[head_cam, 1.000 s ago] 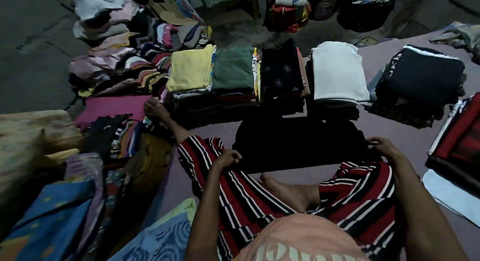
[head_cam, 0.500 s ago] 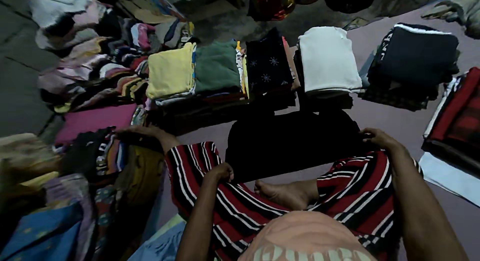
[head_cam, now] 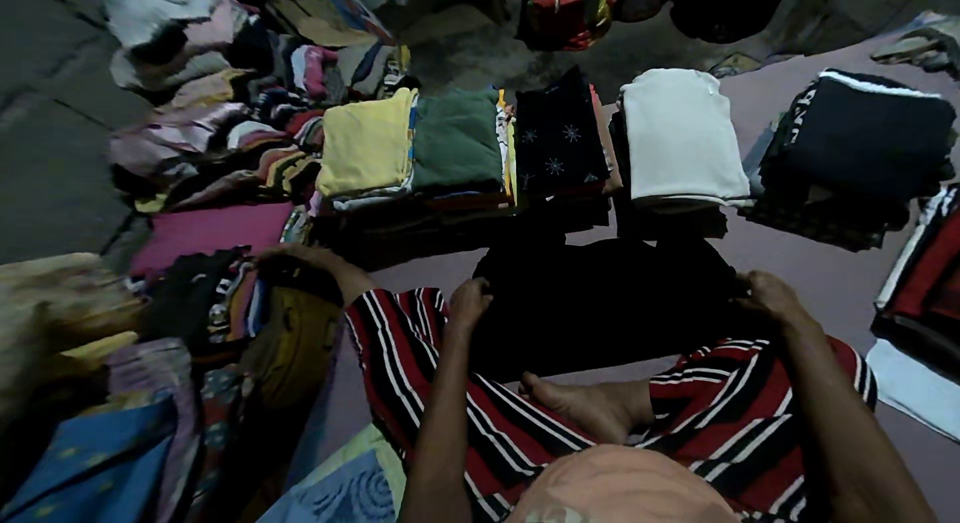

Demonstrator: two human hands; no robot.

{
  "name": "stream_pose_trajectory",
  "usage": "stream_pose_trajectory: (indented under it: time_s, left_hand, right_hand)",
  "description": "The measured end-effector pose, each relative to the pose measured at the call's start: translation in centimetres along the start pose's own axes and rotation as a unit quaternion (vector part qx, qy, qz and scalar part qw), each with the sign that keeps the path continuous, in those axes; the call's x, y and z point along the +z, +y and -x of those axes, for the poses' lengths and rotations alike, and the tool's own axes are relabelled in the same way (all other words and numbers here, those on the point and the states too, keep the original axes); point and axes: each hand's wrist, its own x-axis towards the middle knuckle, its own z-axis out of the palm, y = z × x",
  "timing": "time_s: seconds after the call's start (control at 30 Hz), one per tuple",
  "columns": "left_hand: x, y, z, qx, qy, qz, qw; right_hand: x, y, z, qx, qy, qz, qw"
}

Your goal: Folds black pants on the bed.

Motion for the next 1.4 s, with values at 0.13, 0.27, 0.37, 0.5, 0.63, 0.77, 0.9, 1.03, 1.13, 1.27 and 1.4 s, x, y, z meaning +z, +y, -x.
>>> stream_pose_trajectory:
  time_s: [0.13, 0.27, 0.37, 0.5, 0.63, 0.77, 0.9, 1.03, 1.13, 1.27, 1.4]
  left_hand:
    - [2.1, 2.3, -4.2, 0.03, 0.081, 0.083, 0.993]
    - [3.1, 4.2, -5.5, -0.032, 0.075, 0.175, 0.981]
    - [3.3, 4.7, -5.3, -0.017, 0.06, 0.175, 0.983]
    - [4.0, 4.6, -4.4, 0.012, 0.13, 0.208, 0.969]
    - [3.8, 5.4, -4.5, -0.013, 0.188, 0.233, 0.954]
    - [4.7, 6.3, -5.8, -0.051, 0.143, 0.178, 0.972]
    - [5.1, 6.9, -5.9, -0.026, 0.152, 0.143, 0.978]
    - [4.9, 8.3, -2.2, 0.148, 0.198, 0.184, 0.951]
    - [7.0, 8.8, 1.8, 0.363, 0.096, 0.098, 0.921]
    - [9.4, 7.3, 4.6, 0.397, -0.02, 0.044, 0.916]
    - [8.3, 5.0, 4.0, 0.236, 0.023, 0.047, 0.97]
  right_hand:
    - [0.8, -0.2, -0.8, 0.037, -0.068, 0.01, 0.997]
    - [0.4, -0.2, -0.3, 0.029, -0.03, -0.007, 0.999]
    - [0.3, -0.6, 0.8, 0.005, 0.024, -0.021, 0.999]
    - [0.7, -3.0, 2.2, -0.07, 0.071, -0.036, 0.994]
    - [1.4, -7.6, 3.2, -0.129, 0.014, -0.043, 0.991]
    - [4.4, -10.0, 2.5, -0.208, -0.004, -0.056, 0.976]
    - [6.3, -11.3, 2.8, -0.241, -0.021, -0.08, 0.967]
    - [8.1, -13.5, 3.9, -0.186, -0.043, -0.352, 0.916]
    - [10.1, -16.5, 4.5, -0.085, -0.116, -0.591, 0.794]
    - [13.0, -18.5, 3.3, -0.027, -0.156, -0.656, 0.738]
    - [13.9, -19.4, 2.9, -0.023, -0.149, -0.591, 0.793]
